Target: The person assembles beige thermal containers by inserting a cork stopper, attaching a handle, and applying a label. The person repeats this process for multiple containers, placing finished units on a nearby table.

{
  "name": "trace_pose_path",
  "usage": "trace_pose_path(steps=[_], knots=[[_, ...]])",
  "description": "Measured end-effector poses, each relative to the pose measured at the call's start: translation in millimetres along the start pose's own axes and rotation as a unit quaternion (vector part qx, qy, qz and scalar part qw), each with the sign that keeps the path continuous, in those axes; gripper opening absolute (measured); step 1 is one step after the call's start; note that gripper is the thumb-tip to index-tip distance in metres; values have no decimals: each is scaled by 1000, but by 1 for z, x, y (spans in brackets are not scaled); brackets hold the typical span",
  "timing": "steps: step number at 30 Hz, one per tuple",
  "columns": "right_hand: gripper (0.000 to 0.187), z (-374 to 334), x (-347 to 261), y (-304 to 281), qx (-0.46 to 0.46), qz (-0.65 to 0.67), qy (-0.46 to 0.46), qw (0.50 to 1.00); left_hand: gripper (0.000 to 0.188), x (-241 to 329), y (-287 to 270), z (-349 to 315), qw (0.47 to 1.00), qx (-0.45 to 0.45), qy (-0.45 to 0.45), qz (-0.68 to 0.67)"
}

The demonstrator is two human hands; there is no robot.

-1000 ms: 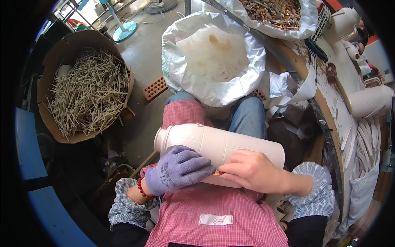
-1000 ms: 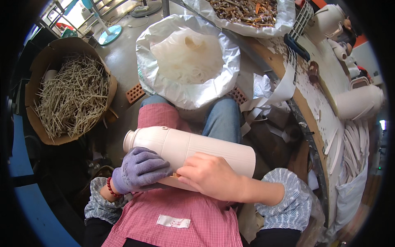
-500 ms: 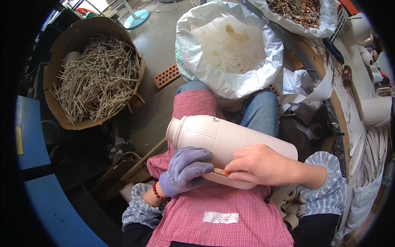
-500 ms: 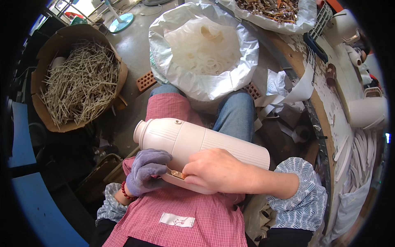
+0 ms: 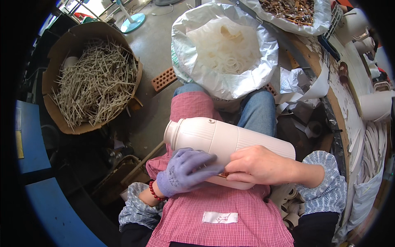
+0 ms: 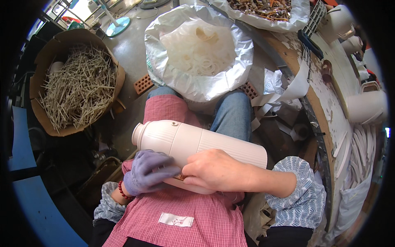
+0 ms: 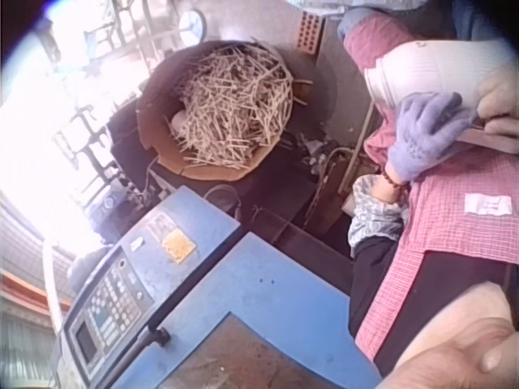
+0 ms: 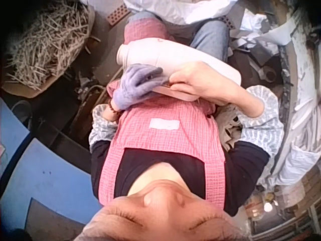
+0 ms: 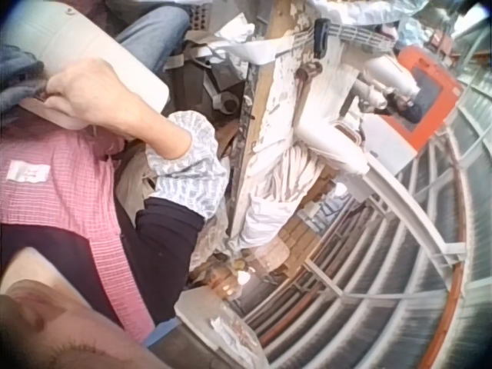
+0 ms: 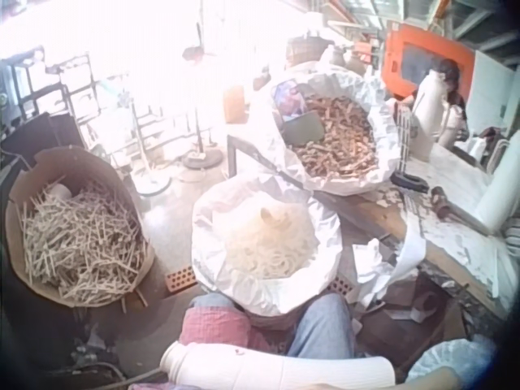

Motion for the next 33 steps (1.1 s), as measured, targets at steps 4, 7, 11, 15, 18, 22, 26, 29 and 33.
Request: trace_pose_path(steps=[4,7,11,15,18,22,26,29,33], knots=[[23,-20,-19,-8,160,-173,-39,971,56,-6,-6,20,998,-27,54,36],[32,-39,-27,-16,256,-245,-29,935,59,-20,0,37,999,-30,39,12],[36,-69,21,-40,296,-147,11,944,60,-40,7,79,995,-89,40,-14],[33,-146,69,-64,412,53,90,905,53,-100,12,31,907,77,-273,-311],[30,-173,85,-58,490,24,171,854,47,-79,28,67,967,56,-177,-172],[29,-228,119,-29,581,115,177,786,41,-88,71,111,972,-43,-167,-162],[14,-385,244,66,773,210,309,513,35,-117,108,116,940,-18,-253,-228],[18,-534,358,245,780,107,544,291,42,-164,109,79,881,50,-351,-313],[56,-621,461,360,597,41,721,349,48,-233,132,29,815,101,-385,-422]])
Point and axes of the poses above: each hand's wrist, its own z-axis towards the middle knuckle, its own y-axis out of the palm, x = y × z, the point moved 9 cm from there along z, towards the middle knuckle, and after that the axes turned 12 degrees about y, right-handed, at the moved point
